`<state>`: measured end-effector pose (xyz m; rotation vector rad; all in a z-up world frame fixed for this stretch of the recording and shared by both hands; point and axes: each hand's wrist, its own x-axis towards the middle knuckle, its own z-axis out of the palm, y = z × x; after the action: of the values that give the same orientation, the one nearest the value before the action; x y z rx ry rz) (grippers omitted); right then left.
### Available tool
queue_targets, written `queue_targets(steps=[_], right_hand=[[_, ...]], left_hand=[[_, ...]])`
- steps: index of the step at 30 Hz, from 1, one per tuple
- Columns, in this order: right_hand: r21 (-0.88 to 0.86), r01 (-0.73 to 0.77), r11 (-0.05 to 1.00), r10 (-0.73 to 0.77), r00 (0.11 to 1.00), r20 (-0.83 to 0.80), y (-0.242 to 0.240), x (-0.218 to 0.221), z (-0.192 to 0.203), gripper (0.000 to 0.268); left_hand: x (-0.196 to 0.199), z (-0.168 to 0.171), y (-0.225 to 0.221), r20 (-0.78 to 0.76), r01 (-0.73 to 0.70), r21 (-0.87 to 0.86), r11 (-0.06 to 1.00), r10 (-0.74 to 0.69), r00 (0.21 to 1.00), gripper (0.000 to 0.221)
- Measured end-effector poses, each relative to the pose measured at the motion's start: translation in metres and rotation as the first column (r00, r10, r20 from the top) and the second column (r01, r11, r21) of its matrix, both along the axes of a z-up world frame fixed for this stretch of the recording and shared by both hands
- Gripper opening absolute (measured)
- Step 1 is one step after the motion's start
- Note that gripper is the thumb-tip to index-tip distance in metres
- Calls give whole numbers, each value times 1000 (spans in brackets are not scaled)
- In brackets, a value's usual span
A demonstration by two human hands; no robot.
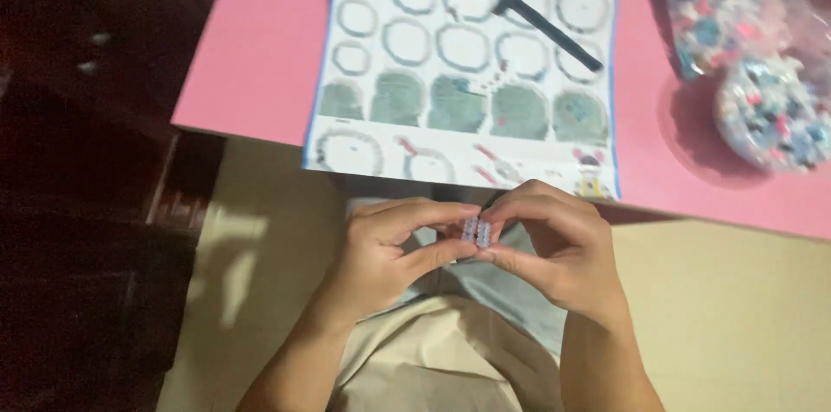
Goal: Assembling a micro-block model by following printed instructions and using a small hammer to secure pieces.
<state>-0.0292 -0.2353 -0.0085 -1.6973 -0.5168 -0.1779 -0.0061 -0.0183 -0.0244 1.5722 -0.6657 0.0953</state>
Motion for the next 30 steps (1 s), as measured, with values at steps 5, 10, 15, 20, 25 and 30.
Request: queue_targets(steps=[5, 10, 15, 20, 25, 30], right_hand=[[-96, 53, 994, -51, 998, 23, -25, -23, 10, 19], [-146, 127, 981, -124, 992, 28, -44, -51, 10, 16], [6, 264, 965, -264, 964, -21, -48, -78, -13, 24], [12, 378, 926, -373, 919, -129, -50, -110, -36, 26], [24, 491, 871, -473, 851, -226, -50, -140, -59, 27], [41, 598, 800, -561, 772, -299, -56, -172, -71, 26]], left_hand=[[3, -4, -18, 54, 203, -28, 979, -202, 978, 32], [-2, -13, -41, 14, 337, -57, 940, -337, 942, 35], [-14, -37, -63, -92, 371, -151, 916, -387, 918, 34], [-30, -55, -71, -197, 451, -144, 881, -472, 859, 33], [-40, -62, -83, -259, 528, -99, 843, -534, 804, 27], [-51, -82, -105, -334, 633, -135, 762, -637, 695, 28]])
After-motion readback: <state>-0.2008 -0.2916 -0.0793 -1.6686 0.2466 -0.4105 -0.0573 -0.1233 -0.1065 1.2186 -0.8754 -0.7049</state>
